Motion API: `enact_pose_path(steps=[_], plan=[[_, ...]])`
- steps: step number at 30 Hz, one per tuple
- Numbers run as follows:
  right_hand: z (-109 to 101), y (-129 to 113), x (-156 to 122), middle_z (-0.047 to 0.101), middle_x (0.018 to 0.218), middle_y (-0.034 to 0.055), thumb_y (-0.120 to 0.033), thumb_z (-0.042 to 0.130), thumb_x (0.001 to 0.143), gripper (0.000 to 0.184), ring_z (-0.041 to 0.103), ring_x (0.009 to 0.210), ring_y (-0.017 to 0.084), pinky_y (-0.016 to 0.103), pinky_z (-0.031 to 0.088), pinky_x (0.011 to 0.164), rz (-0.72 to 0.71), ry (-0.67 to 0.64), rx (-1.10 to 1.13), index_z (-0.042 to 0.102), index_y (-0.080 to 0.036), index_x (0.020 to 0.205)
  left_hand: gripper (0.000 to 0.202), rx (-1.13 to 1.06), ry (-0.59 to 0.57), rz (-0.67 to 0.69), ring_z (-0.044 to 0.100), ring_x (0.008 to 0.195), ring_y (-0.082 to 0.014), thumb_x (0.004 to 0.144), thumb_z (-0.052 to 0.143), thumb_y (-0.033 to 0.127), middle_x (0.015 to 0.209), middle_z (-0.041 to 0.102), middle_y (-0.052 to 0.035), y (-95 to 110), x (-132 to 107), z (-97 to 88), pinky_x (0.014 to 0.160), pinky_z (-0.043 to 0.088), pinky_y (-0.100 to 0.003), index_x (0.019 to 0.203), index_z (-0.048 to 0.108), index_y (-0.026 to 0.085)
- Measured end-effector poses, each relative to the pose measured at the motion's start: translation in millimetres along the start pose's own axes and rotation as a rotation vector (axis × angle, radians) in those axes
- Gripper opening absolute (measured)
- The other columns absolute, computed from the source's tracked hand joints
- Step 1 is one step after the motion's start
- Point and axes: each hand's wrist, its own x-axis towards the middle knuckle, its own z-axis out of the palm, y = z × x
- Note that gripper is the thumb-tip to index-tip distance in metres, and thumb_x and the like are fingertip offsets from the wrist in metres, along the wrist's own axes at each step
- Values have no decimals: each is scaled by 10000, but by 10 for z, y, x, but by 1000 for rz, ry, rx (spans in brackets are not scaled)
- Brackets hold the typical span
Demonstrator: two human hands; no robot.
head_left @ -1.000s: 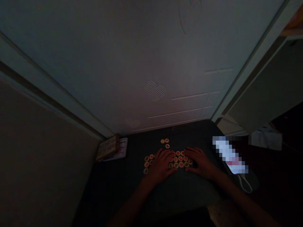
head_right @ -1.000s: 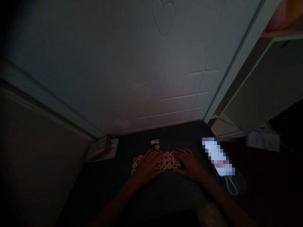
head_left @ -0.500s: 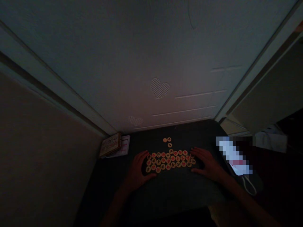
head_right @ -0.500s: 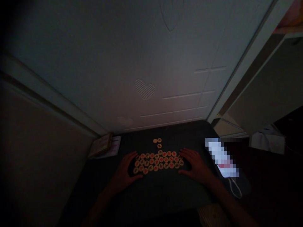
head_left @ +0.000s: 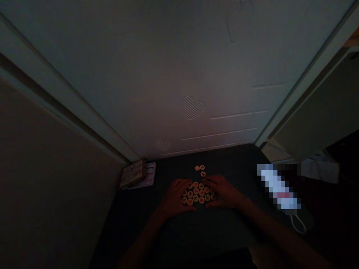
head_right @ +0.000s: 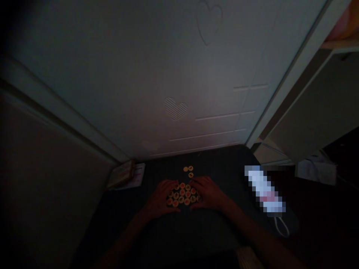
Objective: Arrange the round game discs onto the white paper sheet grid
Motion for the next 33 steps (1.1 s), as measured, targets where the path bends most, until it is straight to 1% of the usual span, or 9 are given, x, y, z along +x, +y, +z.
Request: enact_pose_path(steps=[4, 10, 17, 23, 29, 33], plan=[[87, 34, -33, 585, 1427, 179, -681, 778, 749, 895, 546, 1299, 355, 531, 435, 1076, 2, 27, -13, 520, -210, 1464, 934, -19, -1, -2, 543, 1282, -338, 648, 848, 678, 1384, 622, -99, 23, 28, 37, 1096, 439, -520, 1423, 524, 272], [115, 47, -73, 610, 1390, 159, -649, 767, 782, 819, 560, 1273, 332, 504, 445, 1065, 7, 42, 14, 534, -222, 1441, 917, -5, 28, -42, 556, 1239, -339, 633, 861, 667, 1349, 629, -94, 34, 25, 68, 1079, 426, -523, 1402, 547, 277], [112, 18, -32, 591, 1421, 152, -659, 751, 792, 820, 539, 1296, 337, 525, 420, 1082, -1, 31, 0, 524, -232, 1454, 951, 11, -20, -36, 495, 1304, -338, 660, 870, 617, 1455, 582, -74, 92, 53, 27, 1098, 400, -521, 1473, 478, 314], [128, 11, -36, 602, 1395, 161, -648, 759, 788, 826, 541, 1281, 341, 521, 425, 1065, -5, 53, -16, 519, -227, 1457, 895, 20, -32, -41, 502, 1277, -323, 694, 871, 548, 1459, 587, -45, 109, 72, 50, 1086, 414, -501, 1468, 482, 323], [176, -7, -15, 593, 1404, 170, -676, 760, 768, 852, 544, 1276, 352, 534, 427, 1058, -23, 55, -8, 521, -231, 1454, 835, 35, -19, -35, 510, 1259, -318, 718, 835, 598, 1415, 621, -39, 110, 70, 52, 1077, 417, -492, 1435, 518, 312], [169, -23, -9, 586, 1413, 177, -656, 746, 793, 800, 544, 1279, 352, 536, 425, 1064, -22, 65, -16, 544, -215, 1428, 851, 46, -11, -32, 514, 1249, -314, 713, 838, 599, 1407, 624, -44, 111, 67, 54, 1064, 426, -479, 1443, 513, 304]])
